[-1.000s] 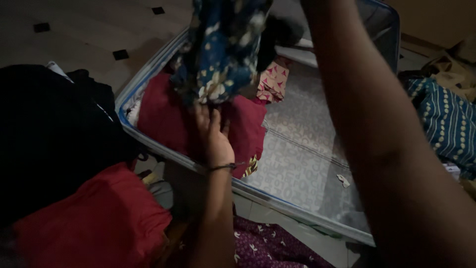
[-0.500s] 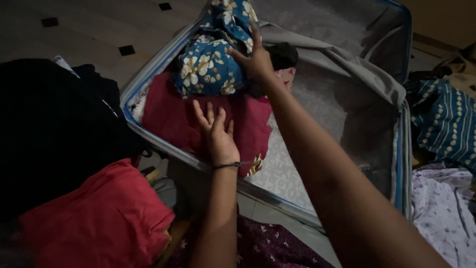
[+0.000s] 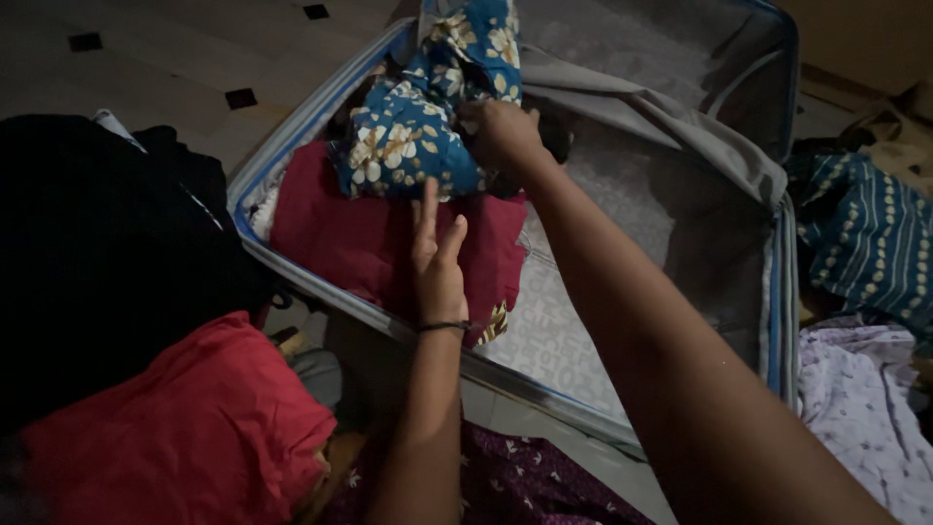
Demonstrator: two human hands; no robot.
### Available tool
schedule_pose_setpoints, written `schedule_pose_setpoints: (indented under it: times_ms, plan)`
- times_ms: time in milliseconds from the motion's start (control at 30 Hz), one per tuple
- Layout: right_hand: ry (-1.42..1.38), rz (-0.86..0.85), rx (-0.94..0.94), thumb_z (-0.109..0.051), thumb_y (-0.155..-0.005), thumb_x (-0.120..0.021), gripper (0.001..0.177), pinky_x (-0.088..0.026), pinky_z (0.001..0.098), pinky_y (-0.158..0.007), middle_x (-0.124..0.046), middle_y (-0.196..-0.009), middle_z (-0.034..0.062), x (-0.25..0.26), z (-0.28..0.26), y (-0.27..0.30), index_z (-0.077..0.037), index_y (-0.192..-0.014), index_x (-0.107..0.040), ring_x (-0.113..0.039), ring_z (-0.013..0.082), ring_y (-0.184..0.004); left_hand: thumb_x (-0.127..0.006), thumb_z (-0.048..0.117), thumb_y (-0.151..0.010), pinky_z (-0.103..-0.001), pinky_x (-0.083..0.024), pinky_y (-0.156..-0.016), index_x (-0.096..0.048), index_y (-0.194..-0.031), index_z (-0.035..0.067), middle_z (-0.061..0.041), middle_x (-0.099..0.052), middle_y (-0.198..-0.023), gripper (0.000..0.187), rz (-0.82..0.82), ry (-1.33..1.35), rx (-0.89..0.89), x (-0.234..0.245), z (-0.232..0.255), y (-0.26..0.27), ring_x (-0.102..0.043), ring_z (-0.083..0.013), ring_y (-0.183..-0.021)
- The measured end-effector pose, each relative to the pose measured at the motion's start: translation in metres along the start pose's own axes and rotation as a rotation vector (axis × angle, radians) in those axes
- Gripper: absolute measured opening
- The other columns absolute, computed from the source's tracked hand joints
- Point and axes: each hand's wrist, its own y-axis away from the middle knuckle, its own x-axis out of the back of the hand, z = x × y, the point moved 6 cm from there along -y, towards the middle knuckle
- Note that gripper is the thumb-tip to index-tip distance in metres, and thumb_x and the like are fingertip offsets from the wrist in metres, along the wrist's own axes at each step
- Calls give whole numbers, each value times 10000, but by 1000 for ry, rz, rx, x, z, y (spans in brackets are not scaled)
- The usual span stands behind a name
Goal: The person removes various items of clothing, such as a pink top, a blue floral garment, and white shirts, from an open suitcase and places them into piles on the floor by hand.
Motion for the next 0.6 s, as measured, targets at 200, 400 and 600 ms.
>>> schedule_pose_setpoints:
  times_ms: [200, 400, 600]
  plan:
    - [-517, 636, -246, -51, -796, -623, 405, -583, 438, -833, -767, -930, 130, 0, 63, 48, -145, -1155, -785, -761, 303, -857, -647, 171, -946, -395, -108, -1279, -270, -1645, 115, -122, -176, -1757, 796, 22, 8, 73, -2, 4, 2, -113, -251, -1628]
    - [-845, 638, -926, -85, -766, -659, 413, -561, 423, -833, -679, -1142, 159, -117, 122, 98, -122, -1160, -777, -703, 320, -984, -667, 191, -921, -406, -133, -1258, -203, -1647, 146, -97, -103, -1750, 863, 13, -30, 158, -7, 4, 4, -78, -241, -1608]
    - [-304, 550, -399, -137, -763, -803, 774, -420, 438, -1183, -488, -1448, 105, -75, 108, 86, -202, -1473, -501, -482, 300, -1380, -672, 145, -927, -411, -168, -1271, -232, -1649, 122, -144, -157, -1749, 846, 7, 82, 109, -5, -4, 2, -166, -272, -1610]
